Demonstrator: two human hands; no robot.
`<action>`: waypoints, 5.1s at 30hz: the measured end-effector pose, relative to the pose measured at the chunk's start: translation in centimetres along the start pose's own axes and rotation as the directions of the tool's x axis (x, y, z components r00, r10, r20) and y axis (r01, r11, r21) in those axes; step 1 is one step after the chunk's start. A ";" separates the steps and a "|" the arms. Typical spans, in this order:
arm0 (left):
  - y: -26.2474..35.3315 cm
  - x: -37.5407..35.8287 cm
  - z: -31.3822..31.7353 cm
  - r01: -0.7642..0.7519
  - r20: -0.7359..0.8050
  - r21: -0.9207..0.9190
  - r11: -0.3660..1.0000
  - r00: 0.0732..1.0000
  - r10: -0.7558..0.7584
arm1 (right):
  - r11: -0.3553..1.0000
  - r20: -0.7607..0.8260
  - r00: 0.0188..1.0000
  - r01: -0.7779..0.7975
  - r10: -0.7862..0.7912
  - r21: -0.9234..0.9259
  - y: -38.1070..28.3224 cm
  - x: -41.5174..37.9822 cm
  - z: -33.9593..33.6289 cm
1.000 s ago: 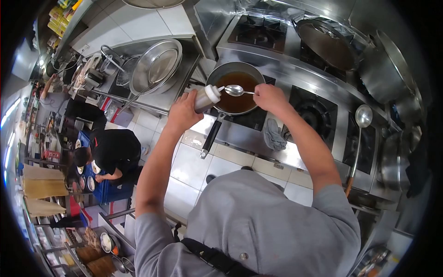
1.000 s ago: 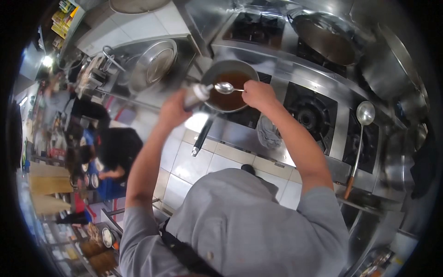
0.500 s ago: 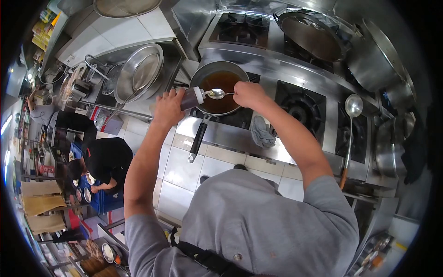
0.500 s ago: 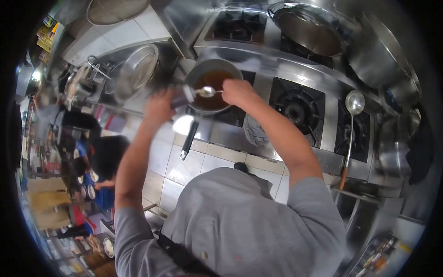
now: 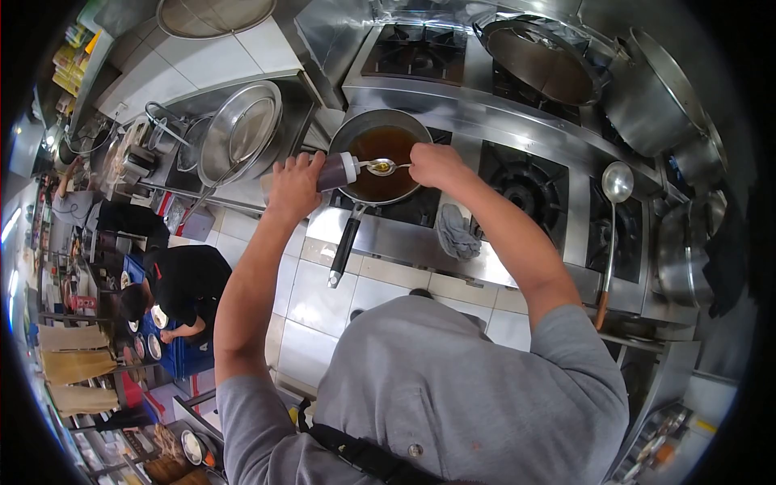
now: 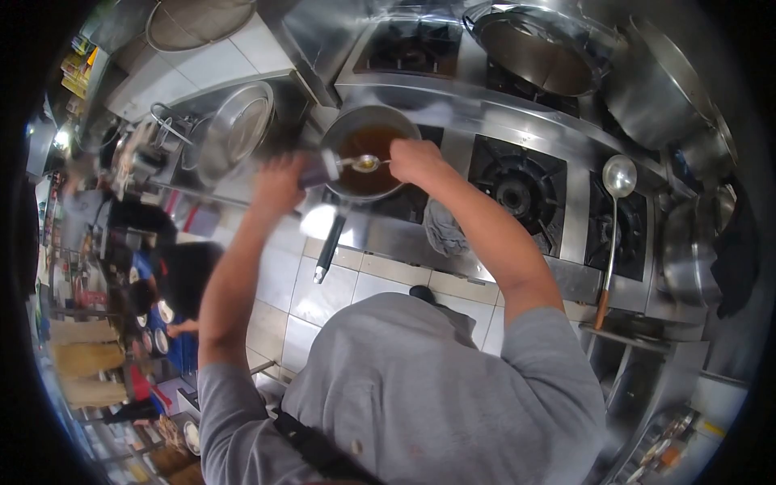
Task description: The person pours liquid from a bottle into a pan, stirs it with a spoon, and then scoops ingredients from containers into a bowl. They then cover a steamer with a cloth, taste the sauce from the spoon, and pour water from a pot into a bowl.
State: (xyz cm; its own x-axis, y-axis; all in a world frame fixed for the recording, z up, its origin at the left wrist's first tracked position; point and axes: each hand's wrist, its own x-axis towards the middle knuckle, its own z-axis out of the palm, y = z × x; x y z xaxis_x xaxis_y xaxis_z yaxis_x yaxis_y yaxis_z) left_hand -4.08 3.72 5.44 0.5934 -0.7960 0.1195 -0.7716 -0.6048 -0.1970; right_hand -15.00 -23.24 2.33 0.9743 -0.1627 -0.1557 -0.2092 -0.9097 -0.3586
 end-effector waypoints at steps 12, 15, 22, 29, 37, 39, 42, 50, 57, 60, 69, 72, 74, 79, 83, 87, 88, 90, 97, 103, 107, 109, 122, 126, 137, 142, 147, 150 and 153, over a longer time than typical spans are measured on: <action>-0.2 0.5 0.6 -0.019 -0.001 -0.001 1.000 1.000 0.019 | 1.000 -0.028 1.000 0.014 -0.014 0.012 0.7 0.9 0.6; -0.4 0.6 0.8 -0.022 -0.007 0.017 1.000 1.000 0.023 | 1.000 -0.036 0.999 0.015 -0.014 0.018 0.7 0.9 0.6; -0.5 0.7 1.0 -0.029 -0.015 0.026 0.999 0.999 0.029 | 1.000 -0.031 0.999 0.015 -0.014 0.023 0.8 0.9 0.7; -0.6 0.7 1.1 -0.031 -0.019 0.029 0.999 0.999 0.031 | 1.000 -0.039 0.999 0.009 -0.008 0.018 1.0 1.0 0.8; -0.7 0.8 1.1 -0.044 -0.022 0.027 0.999 0.999 0.045 | 1.000 -0.021 1.000 0.004 -0.004 0.012 0.8 1.1 0.6; -0.6 0.8 1.0 -0.044 -0.007 0.017 0.999 0.999 0.044 | 1.000 -0.015 1.000 0.003 -0.002 0.019 0.7 1.0 0.5; -0.5 0.8 0.8 -0.040 0.007 0.020 0.999 0.999 0.040 | 1.000 -0.020 1.000 -0.004 0.004 0.022 0.7 1.1 0.6; 0.1 0.9 0.5 -0.015 0.014 0.026 1.000 1.000 0.014 | 0.999 -0.035 0.999 0.005 -0.003 0.044 1.1 1.3 1.2; 0.7 1.1 0.5 -0.009 0.033 0.018 1.000 0.999 0.008 | 0.997 -0.070 0.998 0.006 -0.001 0.071 1.6 1.3 2.4; 0.8 1.1 1.0 0.001 0.015 -0.015 1.000 1.000 -0.001 | 0.998 -0.096 0.995 -0.003 0.009 0.067 2.0 1.6 3.2; 1.7 -0.2 2.7 0.317 0.130 -0.608 0.728 0.944 -0.302 | 0.989 -0.263 0.957 0.093 -0.121 -0.119 2.7 2.5 5.6; 1.8 -1.4 3.0 0.374 0.168 -0.793 0.482 0.893 -0.416 | 0.982 -0.256 0.958 0.087 -0.129 -0.170 2.8 3.2 5.8; 1.6 -2.8 4.2 0.348 0.125 -0.839 0.418 0.871 -0.475 | 0.980 -0.237 0.964 0.081 -0.124 -0.182 3.0 3.2 5.5; 1.5 -7.3 3.3 0.291 0.060 -0.916 0.275 0.780 -0.623 | 0.974 -0.188 0.975 0.074 -0.115 -0.213 3.5 2.9 4.3; 1.8 -12.7 1.8 0.368 0.186 -0.921 0.127 0.703 -0.686 | 0.956 -0.020 0.995 0.089 -0.099 -0.281 2.1 2.6 4.3; 2.3 -18.6 3.1 0.360 0.228 -0.933 0.000 0.593 -0.772 | 0.965 0.022 0.989 0.149 -0.148 -0.214 1.3 5.3 7.0; 2.6 -19.9 3.1 0.373 0.239 -0.928 -0.013 0.566 -0.789 | 0.970 0.016 0.988 0.153 -0.153 -0.186 1.2 6.6 7.7; 2.9 -22.3 3.1 0.408 0.274 -0.912 -0.044 0.526 -0.805 | 0.975 -0.018 0.992 0.118 -0.123 -0.189 1.6 9.0 8.4; 4.1 -26.8 1.7 0.488 0.316 -0.868 -0.091 0.401 -0.860 | 0.970 -0.028 0.999 0.029 -0.036 -0.241 2.0 5.8 6.7; 4.1 -27.8 2.0 0.470 0.365 -0.869 -0.154 0.399 -0.841 | 0.981 -0.083 0.993 0.072 -0.088 -0.180 1.6 8.4 9.0; 3.5 -27.5 1.9 0.467 0.350 -0.876 -0.118 0.446 -0.824 | 0.962 -0.123 0.992 -0.014 -0.021 -0.273 2.0 6.4 8.1; 2.9 -27.6 1.9 0.443 0.330 -0.891 -0.102 0.475 -0.816 | 0.967 -0.080 0.995 0.043 -0.065 -0.250 1.2 4.6 7.7; -3.8 -30.2 5.2 0.371 0.297 -0.928 -0.026 0.697 -0.652 | 0.974 -0.526 0.821 -0.208 0.222 0.087 -3.8 -0.5 10.6; -5.7 -29.5 4.9 0.364 0.280 -0.931 0.028 0.762 -0.583 | 0.891 -0.563 0.710 -0.213 0.423 0.401 -2.1 -0.9 13.1; 0.6 -26.8 2.1 0.251 0.165 -0.951 0.179 0.906 -0.389 | 0.138 -0.066 0.689 -0.050 0.722 0.989 0.6 -20.5 13.5; 13.2 -22.3 -1.1 0.079 0.073 -0.994 0.075 0.994 -0.077 | 0.056 0.021 0.581 -0.114 0.814 0.992 4.2 -41.6 20.6; 32.2 -18.7 -3.3 0.069 0.010 -0.985 -0.156 0.938 0.347 | -0.067 0.129 0.236 -0.252 0.963 0.965 5.6 -64.3 27.8; 44.9 -18.2 -6.9 0.055 -0.075 -0.981 -0.188 0.783 0.618 | -0.276 0.274 -0.049 -0.026 0.960 0.961 4.2 -74.2 29.8; 56.3 -19.4 -11.9 0.161 -0.175 -0.939 -0.304 0.538 0.825 | -0.285 0.327 -0.275 0.181 0.904 0.941 2.3 -80.3 31.5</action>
State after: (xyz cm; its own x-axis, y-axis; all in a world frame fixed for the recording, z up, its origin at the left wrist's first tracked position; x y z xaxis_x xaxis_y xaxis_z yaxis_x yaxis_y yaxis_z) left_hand -61.71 -15.17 3.60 -0.3575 -0.9311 0.0717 0.1144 0.0325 0.9929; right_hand -96.37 -0.24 -15.02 -0.4839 -0.6532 -0.5824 0.1574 0.5897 -0.7922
